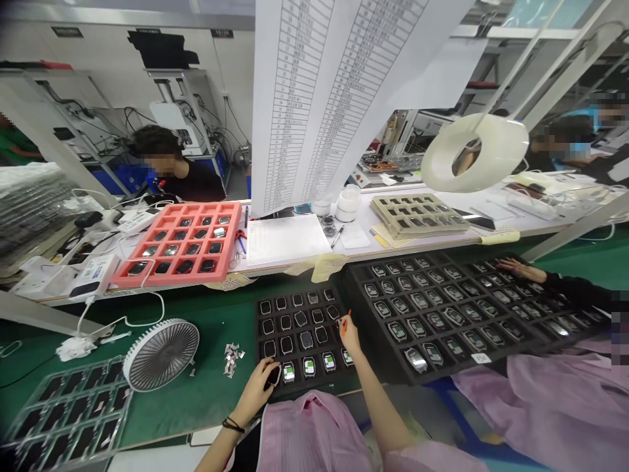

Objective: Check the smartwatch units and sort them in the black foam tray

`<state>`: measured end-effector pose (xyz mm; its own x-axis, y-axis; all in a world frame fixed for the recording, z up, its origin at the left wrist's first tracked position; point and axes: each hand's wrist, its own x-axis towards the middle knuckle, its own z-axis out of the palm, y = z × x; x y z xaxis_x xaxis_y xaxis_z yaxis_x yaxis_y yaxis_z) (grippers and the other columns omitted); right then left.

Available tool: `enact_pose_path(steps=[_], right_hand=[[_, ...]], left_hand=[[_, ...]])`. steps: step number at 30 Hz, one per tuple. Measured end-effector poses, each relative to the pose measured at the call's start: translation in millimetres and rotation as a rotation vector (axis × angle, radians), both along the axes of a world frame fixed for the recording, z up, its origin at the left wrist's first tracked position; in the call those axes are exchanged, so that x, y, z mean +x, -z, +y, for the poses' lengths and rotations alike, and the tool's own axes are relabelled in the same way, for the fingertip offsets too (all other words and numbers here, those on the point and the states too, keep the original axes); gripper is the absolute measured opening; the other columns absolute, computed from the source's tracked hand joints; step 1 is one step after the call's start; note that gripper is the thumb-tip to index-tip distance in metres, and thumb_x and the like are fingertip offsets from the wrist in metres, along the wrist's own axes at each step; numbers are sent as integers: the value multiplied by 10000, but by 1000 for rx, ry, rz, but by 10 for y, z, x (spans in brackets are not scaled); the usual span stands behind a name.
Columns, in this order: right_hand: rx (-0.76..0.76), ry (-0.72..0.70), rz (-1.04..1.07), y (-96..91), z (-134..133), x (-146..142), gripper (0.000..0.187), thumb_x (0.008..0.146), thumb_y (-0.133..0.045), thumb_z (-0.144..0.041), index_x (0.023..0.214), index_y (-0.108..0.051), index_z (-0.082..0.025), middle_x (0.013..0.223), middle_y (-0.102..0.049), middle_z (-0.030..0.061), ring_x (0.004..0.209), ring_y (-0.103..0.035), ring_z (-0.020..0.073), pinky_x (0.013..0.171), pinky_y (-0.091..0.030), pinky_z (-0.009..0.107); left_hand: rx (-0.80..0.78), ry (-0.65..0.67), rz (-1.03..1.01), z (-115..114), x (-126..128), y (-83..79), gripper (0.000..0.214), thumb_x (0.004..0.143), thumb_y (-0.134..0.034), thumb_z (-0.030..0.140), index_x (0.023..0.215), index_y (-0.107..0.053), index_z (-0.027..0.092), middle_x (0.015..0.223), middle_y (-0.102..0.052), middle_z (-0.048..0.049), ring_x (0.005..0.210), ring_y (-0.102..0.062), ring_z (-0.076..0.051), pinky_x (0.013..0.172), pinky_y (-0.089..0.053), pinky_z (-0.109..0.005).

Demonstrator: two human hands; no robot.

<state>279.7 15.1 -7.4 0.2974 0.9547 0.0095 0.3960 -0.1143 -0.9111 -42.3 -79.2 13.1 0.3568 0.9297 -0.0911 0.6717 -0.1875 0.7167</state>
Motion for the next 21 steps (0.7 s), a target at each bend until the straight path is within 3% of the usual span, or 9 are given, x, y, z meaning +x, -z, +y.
enact_pose_path(steps=[5, 9, 15, 21], right_hand=[[6, -25, -90, 59, -68, 22, 251, 767, -425, -473, 686, -341, -250, 635, -451, -15, 578, -479, 170, 601, -440, 307], [2, -32, -156, 81, -185, 34, 136, 771, -366, -346, 676, -340, -253, 598, -407, -23, 536, -432, 176, 572, -431, 331], [53, -71, -219, 132, -385, -80, 53, 728, -424, -273, 753, -454, -236, 828, -560, 95, 883, -546, 291, 804, -451, 457], [27, -91, -197, 175, -474, -26, 146, 768, -377, -236, 829, -507, -210, 994, -625, 155, 1007, -604, 277, 882, -471, 443]], left_hand=[[47, 148, 155, 18, -46, -74, 627, 716, -447, -5, 1271, -480, 284, 1323, -528, -31, 1185, -505, -206, 1006, -425, -395], [62, 85, 288, 39, -28, -127, 476, 736, -514, 63, 1179, -552, 232, 1204, -604, -59, 1089, -533, -257, 911, -428, -422], [80, 26, 368, -91, -16, -68, 436, 833, -501, 96, 1240, -543, 246, 1213, -599, -80, 1136, -500, -283, 926, -384, -464], [135, 29, 384, -214, -41, 5, 456, 874, -452, 67, 1254, -549, 300, 1292, -561, -69, 1210, -470, -263, 954, -392, -440]])
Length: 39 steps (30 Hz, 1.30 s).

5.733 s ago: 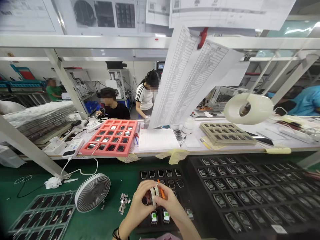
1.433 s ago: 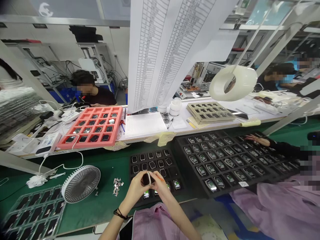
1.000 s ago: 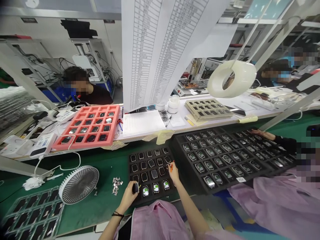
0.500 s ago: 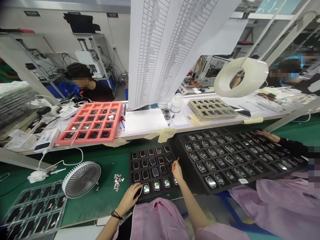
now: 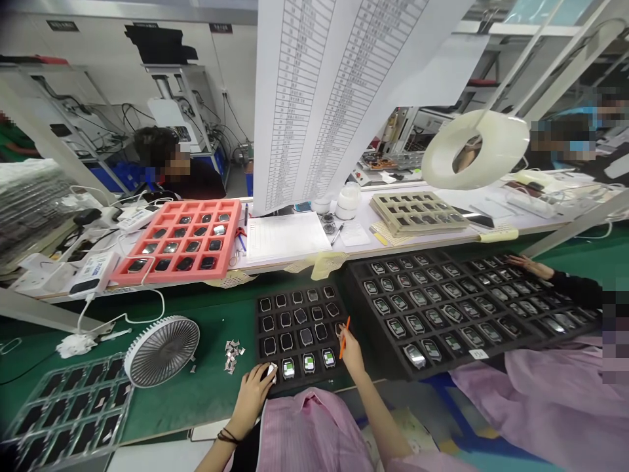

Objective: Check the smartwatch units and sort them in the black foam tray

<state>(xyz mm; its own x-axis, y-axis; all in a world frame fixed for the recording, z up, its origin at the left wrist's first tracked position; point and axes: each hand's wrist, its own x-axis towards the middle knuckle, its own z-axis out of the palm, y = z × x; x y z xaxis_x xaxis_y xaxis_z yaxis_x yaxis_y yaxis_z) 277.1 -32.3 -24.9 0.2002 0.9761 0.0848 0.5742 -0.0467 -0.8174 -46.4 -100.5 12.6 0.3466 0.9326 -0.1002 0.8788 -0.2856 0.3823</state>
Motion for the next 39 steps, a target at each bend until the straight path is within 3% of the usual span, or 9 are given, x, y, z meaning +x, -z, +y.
enact_pose_path(steps=[3, 7, 10, 14, 18, 23, 28, 33, 39], right_hand=[[-27, -32, -8, -68, 75, 134, 57, 752, -425, -226, 703, -454, -225, 882, -645, 118, 993, -622, 258, 817, -509, 379], [-48, -66, -70, -237, 132, 143, 110, 740, -474, -235, 653, -407, -231, 729, -577, 53, 887, -623, 239, 734, -511, 338], [-57, -107, -126, -346, 38, -113, 123, 783, -462, -277, 677, -428, -225, 720, -541, 30, 739, -592, 207, 716, -483, 336], [-118, -195, -160, -366, -226, -640, 189, 865, -415, -343, 727, -466, -223, 656, -551, 9, 607, -575, 185, 636, -457, 292], [-205, -157, -194, -271, -413, -972, 167, 887, -371, -247, 835, -524, -203, 774, -643, 86, 730, -650, 232, 633, -459, 293], [-239, -102, -170, -171, -459, -1040, 214, 873, -367, -181, 944, -566, -152, 971, -657, 189, 942, -638, 287, 783, -467, 358], [-202, -106, -73, -128, -435, -1011, 260, 890, -322, -194, 927, -577, -162, 938, -661, 146, 902, -646, 251, 803, -476, 352], [-175, -147, 9, -120, -358, -1032, 306, 927, -273, -231, 908, -576, -187, 933, -671, 103, 896, -642, 210, 809, -464, 307], [-215, -150, 43, -112, -235, -1111, 304, 908, -276, -171, 895, -580, -176, 934, -684, 114, 895, -644, 211, 796, -449, 292]], left_hand=[[-7, -18, -34, 36, -11, -49, 405, 871, -485, 97, 1227, -565, 274, 1249, -582, -65, 1161, -502, -243, 930, -405, -405], [-54, 32, -29, 115, -40, -162, 375, 864, -504, 113, 1208, -564, 250, 1229, -600, -56, 1138, -513, -218, 927, -389, -386], [-58, 72, -23, 165, 22, -237, 332, 861, -518, 132, 1159, -588, 261, 1239, -593, -36, 1161, -494, -208, 959, -362, -373], [-53, 58, 7, 207, 305, -270, 296, 893, -475, 195, 1174, -563, 227, 1221, -572, -60, 1126, -508, -203, 915, -392, -347], [-80, -1, 85, 243, 606, -213, 303, 862, -462, 145, 1144, -571, 116, 1159, -582, -143, 1086, -528, -288, 873, -416, -435], [-101, -19, 97, 314, 743, -156, 288, 870, -434, 155, 1110, -567, 66, 1200, -544, -202, 1123, -492, -334, 927, -371, -503], [-146, -33, -32, 334, 698, -134, 276, 913, -331, 165, 1050, -552, 75, 1187, -547, -207, 1131, -494, -315, 938, -379, -466], [-269, -13, -270, 315, 581, -62, 282, 947, -238, 203, 1023, -508, 176, 948, -655, -75, 882, -625, -181, 806, -461, -290], [-371, -65, -518, 380, 514, -5, 252, 911, -313, 350, 955, -541, 253, 927, -683, -17, 869, -649, -176, 817, -456, -285]])
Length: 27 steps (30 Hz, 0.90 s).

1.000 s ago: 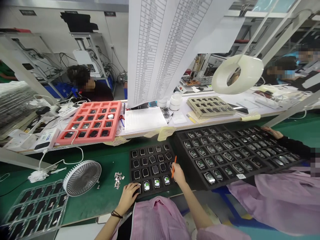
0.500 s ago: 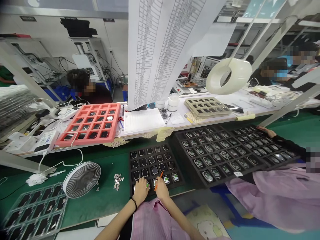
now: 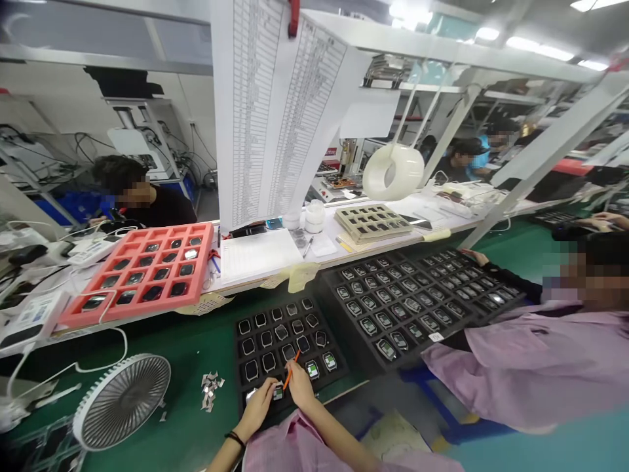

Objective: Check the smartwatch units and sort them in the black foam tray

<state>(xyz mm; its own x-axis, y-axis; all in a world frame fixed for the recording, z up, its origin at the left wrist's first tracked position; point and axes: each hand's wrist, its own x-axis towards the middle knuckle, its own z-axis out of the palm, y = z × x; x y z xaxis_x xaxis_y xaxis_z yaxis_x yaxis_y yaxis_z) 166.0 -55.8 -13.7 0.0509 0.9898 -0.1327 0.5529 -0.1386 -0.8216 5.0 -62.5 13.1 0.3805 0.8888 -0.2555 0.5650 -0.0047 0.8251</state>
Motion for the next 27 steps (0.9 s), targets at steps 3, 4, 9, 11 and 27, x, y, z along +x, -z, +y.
enact_pose_path(steps=[3, 4, 9, 11, 27], right_hand=[[-30, 11, 16, 2, 32, -7, 274, 874, -318, -132, 874, -587, -184, 890, -688, 100, 853, -651, 215, 769, -445, 294], [-37, 18, 25, -1, 33, -7, 267, 861, -331, -120, 874, -590, -185, 889, -689, 98, 852, -652, 216, 771, -443, 297], [-36, 103, 124, -52, -1, -22, 206, 807, -406, -114, 853, -596, -183, 890, -678, 92, 894, -642, 223, 806, -435, 316], [-32, 150, 198, -108, 5, -26, 164, 828, -420, -183, 831, -583, -191, 772, -654, 55, 778, -646, 205, 723, -460, 300], [51, -68, 902, -1844, 287, 166, 400, 742, -703, -357, 1091, -548, -237, 1044, -597, 37, 673, -639, 128, 536, -511, 236]], left_hand=[[-65, -86, -97, 70, 22, 2, 363, 852, -360, 531, 917, -568, 241, 862, -676, -20, 807, -645, -195, 713, -484, -286], [-93, -121, -126, 101, 31, -5, 449, 816, -358, 613, 918, -572, 232, 837, -667, -27, 767, -642, -201, 629, -484, -278], [-204, -238, -261, 301, 36, -157, 767, 674, -282, 824, 1020, -553, 196, 755, -618, -43, 599, -620, -198, 371, -318, -213], [-231, -281, -355, 372, 24, -279, 760, 675, -330, 816, 1056, -548, 195, 792, -625, -48, 611, -631, -196, 373, -304, -204], [-51, -267, -593, 343, -36, -1740, 510, 789, -555, 575, 1139, -566, 205, 806, -596, -13, 465, -405, -61, 410, -312, -187]])
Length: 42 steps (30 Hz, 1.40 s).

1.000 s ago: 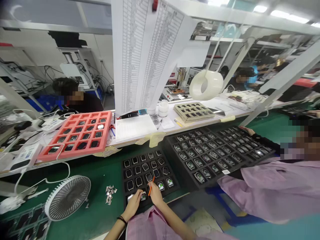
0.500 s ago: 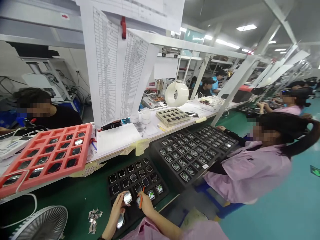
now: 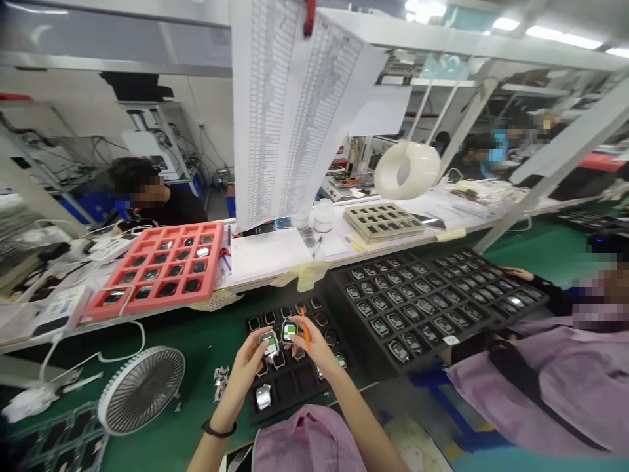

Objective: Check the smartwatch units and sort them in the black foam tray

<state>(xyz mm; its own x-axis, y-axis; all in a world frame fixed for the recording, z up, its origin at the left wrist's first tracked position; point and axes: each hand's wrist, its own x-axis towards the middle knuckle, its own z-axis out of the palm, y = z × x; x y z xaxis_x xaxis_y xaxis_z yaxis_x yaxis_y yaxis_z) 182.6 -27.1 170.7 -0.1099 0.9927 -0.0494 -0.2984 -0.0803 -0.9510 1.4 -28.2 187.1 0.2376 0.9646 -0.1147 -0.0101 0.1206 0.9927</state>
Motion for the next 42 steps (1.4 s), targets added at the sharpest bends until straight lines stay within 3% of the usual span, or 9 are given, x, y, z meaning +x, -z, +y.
enact_pose_path(steps=[3, 7, 10, 13, 17, 21, 27, 35, 42], right_hand=[[6, -43, -15, -231, -56, -44, 384, 742, -716, -329, 1077, -555, -232, 1028, -611, 33, 637, -637, 120, 561, -529, 252], [-7, -17, -73, -399, -127, -116, 286, 760, -704, -356, 976, -588, -208, 816, -615, -2, 536, -616, 125, 466, -501, 242], [-4, 18, -84, -505, -179, -147, 237, 830, -614, -416, 920, -600, -198, 669, -580, -21, 475, -593, 127, 422, -473, 235], [28, -9, -58, -598, -227, -149, 242, 852, -582, -422, 967, -597, -210, 709, -596, -10, 531, -618, 141, 467, -493, 248], [77, -75, -61, -639, -264, -135, 257, 839, -610, -390, 1041, -581, -234, 870, -609, 14, 617, -639, 146, 537, -516, 267], [74, -113, -84, -608, -266, -127, 281, 841, -615, -368, 1085, -560, -243, 959, -596, 28, 665, -648, 148, 574, -524, 271], [83, -85, -88, -666, -283, -122, 269, 855, -592, -385, 1073, -564, -230, 882, -599, 20, 637, -641, 144, 563, -524, 267], [80, -64, -45, -657, -273, -130, 275, 814, -648, -375, 1030, -563, -227, 821, -619, 5, 617, -641, 148, 520, -518, 260], [83, -53, -13, -716, -287, -100, 221, 845, -610, -360, 1020, -576, -228, 827, -610, 12, 621, -634, 149, 529, -512, 267]], left_hand=[[-11, -32, 30, -104, -43, -283, 480, 844, -473, 579, 1121, -588, 204, 698, -537, 23, 427, -313, -51, 405, -265, -192], [30, -46, -21, -201, -68, -468, 483, 823, -512, 579, 1114, -584, 200, 864, -605, -25, 498, -401, -69, 441, -335, -196], [54, -41, -72, -234, -76, -485, 447, 823, -550, 532, 1121, -569, 200, 1010, -618, -69, 704, -542, -131, 553, -446, -208], [66, -46, -89, -250, -77, -472, 436, 814, -582, 504, 1121, -557, 195, 1045, -604, -81, 832, -568, -168, 639, -491, -234], [79, -77, -42, -261, -72, -474, 445, 791, -618, 501, 1087, -563, 174, 977, -606, -81, 786, -576, -168, 589, -480, -229], [64, -75, -67, -277, -72, -521, 429, 822, -571, 511, 1119, -562, 201, 1049, -611, -78, 846, -586, -177, 636, -501, -243], [97, -76, -56, -288, -75, -549, 417, 846, -544, 494, 1162, -577, 224, 1040, -641, -75, 874, -599, -194, 700, -501, -275], [72, -62, -42, -291, -67, -575, 428, 860, -501, 523, 1153, -578, 221, 1033, -640, -64, 777, -597, -171, 627, -471, -258], [45, 19, -133, -299, -96, -613, 484, 818, -589, 486, 1211, -523, 212, 1162, -609, -99, 995, -595, -233, 740, -512, -292]])
